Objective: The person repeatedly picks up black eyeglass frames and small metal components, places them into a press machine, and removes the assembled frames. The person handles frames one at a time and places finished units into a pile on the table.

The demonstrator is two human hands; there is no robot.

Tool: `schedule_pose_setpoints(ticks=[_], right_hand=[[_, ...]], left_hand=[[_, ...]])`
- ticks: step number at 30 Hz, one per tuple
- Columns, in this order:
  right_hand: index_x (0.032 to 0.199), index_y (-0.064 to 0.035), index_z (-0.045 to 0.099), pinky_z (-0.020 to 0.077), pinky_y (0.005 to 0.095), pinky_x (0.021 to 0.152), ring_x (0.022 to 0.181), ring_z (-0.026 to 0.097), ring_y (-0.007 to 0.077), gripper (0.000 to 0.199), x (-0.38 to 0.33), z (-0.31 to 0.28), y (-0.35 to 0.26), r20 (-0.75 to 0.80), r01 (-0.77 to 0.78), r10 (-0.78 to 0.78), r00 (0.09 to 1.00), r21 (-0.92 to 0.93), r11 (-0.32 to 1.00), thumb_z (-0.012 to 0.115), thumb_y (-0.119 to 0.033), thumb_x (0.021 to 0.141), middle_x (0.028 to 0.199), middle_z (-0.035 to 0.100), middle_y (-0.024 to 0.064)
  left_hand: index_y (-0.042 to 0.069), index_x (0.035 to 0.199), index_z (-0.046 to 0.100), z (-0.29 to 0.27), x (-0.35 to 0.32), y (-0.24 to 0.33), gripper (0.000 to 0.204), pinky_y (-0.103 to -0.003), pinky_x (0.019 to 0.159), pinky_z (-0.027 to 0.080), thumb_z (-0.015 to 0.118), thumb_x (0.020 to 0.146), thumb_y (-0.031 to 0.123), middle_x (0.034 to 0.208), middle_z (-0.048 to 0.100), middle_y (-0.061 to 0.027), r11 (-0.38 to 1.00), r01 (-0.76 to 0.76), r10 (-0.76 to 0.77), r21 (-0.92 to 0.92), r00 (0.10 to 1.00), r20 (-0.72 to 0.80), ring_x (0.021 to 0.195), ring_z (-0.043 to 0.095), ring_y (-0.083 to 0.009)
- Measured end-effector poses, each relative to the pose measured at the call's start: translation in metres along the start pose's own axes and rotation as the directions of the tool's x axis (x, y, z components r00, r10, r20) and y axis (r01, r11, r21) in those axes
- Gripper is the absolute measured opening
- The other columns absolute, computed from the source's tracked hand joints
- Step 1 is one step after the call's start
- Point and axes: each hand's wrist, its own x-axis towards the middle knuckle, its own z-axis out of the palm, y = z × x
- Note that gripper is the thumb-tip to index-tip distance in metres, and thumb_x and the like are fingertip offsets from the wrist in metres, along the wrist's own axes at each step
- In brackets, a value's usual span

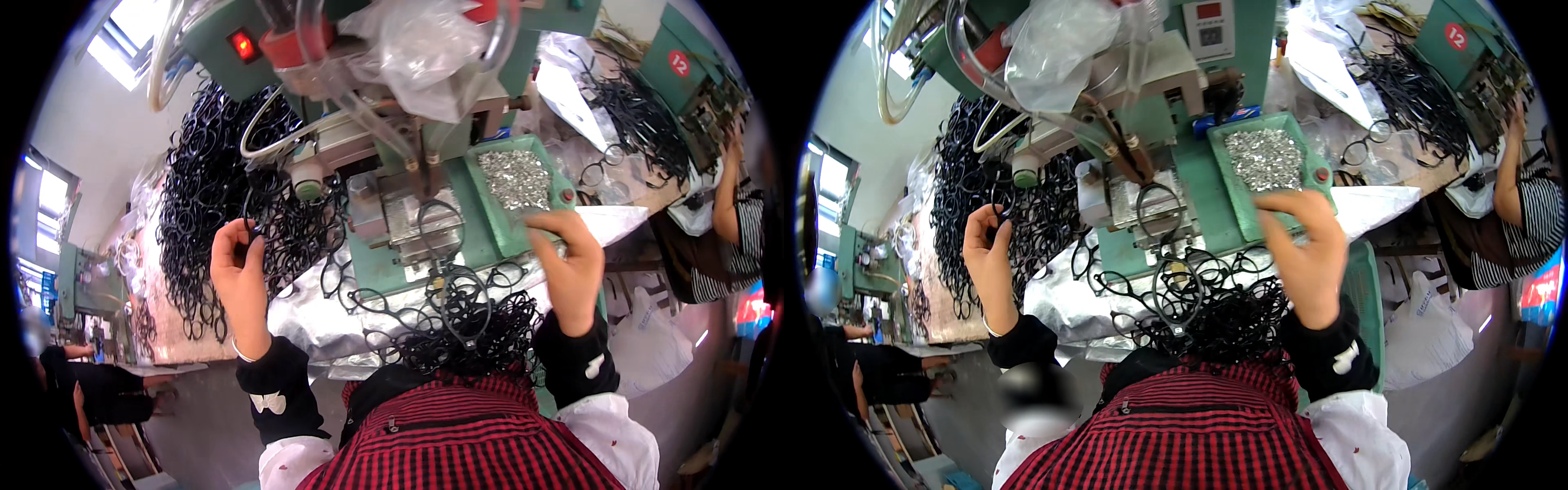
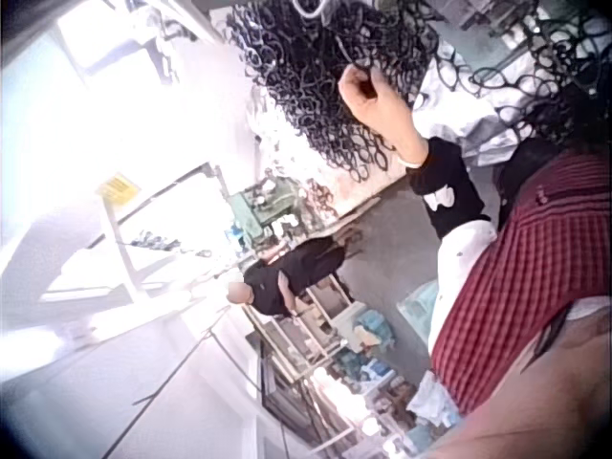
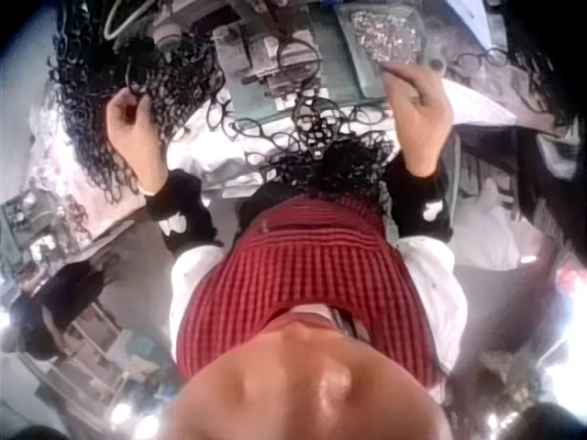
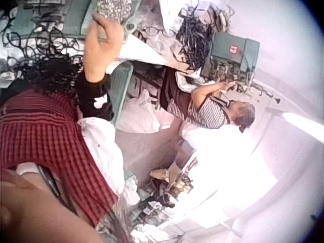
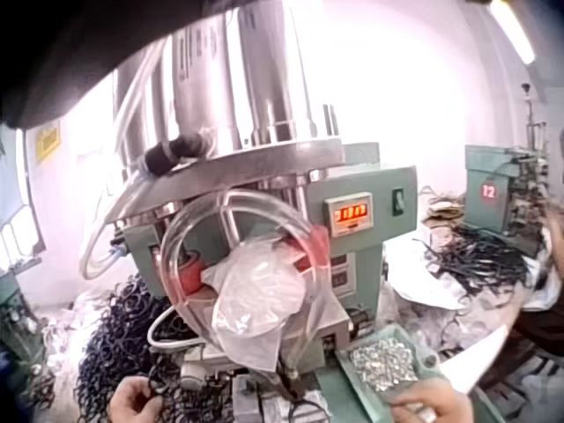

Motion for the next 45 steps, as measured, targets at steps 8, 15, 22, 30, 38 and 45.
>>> schedule_pose_setpoints(ticks=[8, 15, 22, 30, 38, 45], right_hand=[[0.119, 0.0047, 0.059, 0.0486, 0.0282, 0.083, 0.086, 0.062, 0.0129, 0.042, 0.043, 0.087, -0.021, 0.089, -0.093, 0.062, 0.994, 0.404, 0.910, 0.070, 0.000, 0.079, 0.089, 0.065, 0.0052], [0.124, 0.0043, 0.057, 0.0459, 0.0242, 0.083, 0.089, 0.059, 0.0098, 0.047, 0.040, 0.084, -0.030, 0.129, -0.225, 0.185, 0.974, 0.537, 0.813, 0.072, 0.003, 0.079, 0.088, 0.064, 0.0022], [0.131, 0.0042, 0.053, 0.0476, 0.0217, 0.081, 0.089, 0.061, 0.0097, 0.047, 0.038, 0.088, -0.057, 0.296, -0.412, 0.311, 0.903, 0.801, 0.434, 0.064, 0.008, 0.085, 0.098, 0.066, 0.0055], [0.127, -0.0021, 0.062, 0.0462, 0.0334, 0.100, 0.111, 0.064, 0.0202, 0.043, 0.049, 0.042, -0.012, 0.048, -0.055, 0.044, 0.998, 0.238, 0.970, 0.066, -0.001, 0.084, 0.119, 0.068, 0.0117], [0.110, -0.0029, 0.066, 0.0487, 0.0401, 0.083, 0.092, 0.062, 0.0320, 0.031, 0.007, 0.010, 0.071, 0.073, -0.004, 0.043, 0.996, -0.468, 0.884, 0.072, -0.009, 0.080, 0.097, 0.066, 0.0139], [0.092, -0.0040, 0.068, 0.0467, 0.0430, 0.079, 0.086, 0.060, 0.0346, 0.010, 0.031, 0.044, 0.079, 0.036, 0.145, -0.156, 0.987, -0.616, 0.774, 0.070, -0.010, 0.084, 0.086, 0.067, 0.0118]], left_hand=[[0.001, 0.102, 0.056, 0.052, -0.044, 0.005, 0.007, -0.025, 0.071, 0.054, 0.059, 0.100, 0.007, 0.096, 0.060, -0.0026, 0.903, 0.271, -0.275, -0.335, 0.961, 0.036, 0.090, 0.064, -0.0111], [0.002, 0.106, 0.054, 0.064, -0.041, 0.046, 0.007, -0.035, 0.077, 0.058, 0.054, 0.102, 0.007, 0.096, 0.063, -0.0096, 0.905, -0.064, -0.008, -0.421, 0.986, -0.166, 0.086, 0.064, -0.0173], [-0.001, 0.113, 0.053, 0.074, 0.004, 0.129, 0.015, -0.036, 0.077, 0.057, 0.054, 0.101, 0.007, 0.101, 0.061, -0.0156, 0.744, -0.422, 0.375, -0.518, 0.906, -0.198, 0.093, 0.062, -0.0216], [0.005, 0.086, 0.068, 0.086, -0.031, 0.108, 0.022, -0.033, 0.064, 0.054, 0.069, 0.066, -0.003, 0.096, 0.073, -0.0082, 0.618, -0.744, 0.779, -0.253, 0.537, 0.323, 0.073, 0.066, -0.0292], [0.004, 0.085, 0.064, 0.107, -0.038, 0.091, 0.016, -0.039, 0.076, 0.063, 0.073, 0.072, 0.004, 0.103, 0.071, -0.0121, 0.296, -0.942, 0.936, -0.159, 0.253, 0.244, 0.086, 0.068, -0.0266], [0.006, 0.105, 0.072, 0.087, -0.088, 0.085, 0.031, -0.043, 0.091, 0.054, 0.077, 0.074, 0.008, 0.121, 0.069, -0.0096, 0.592, -0.803, 0.785, -0.063, 0.558, 0.271, 0.094, 0.065, -0.0263]])
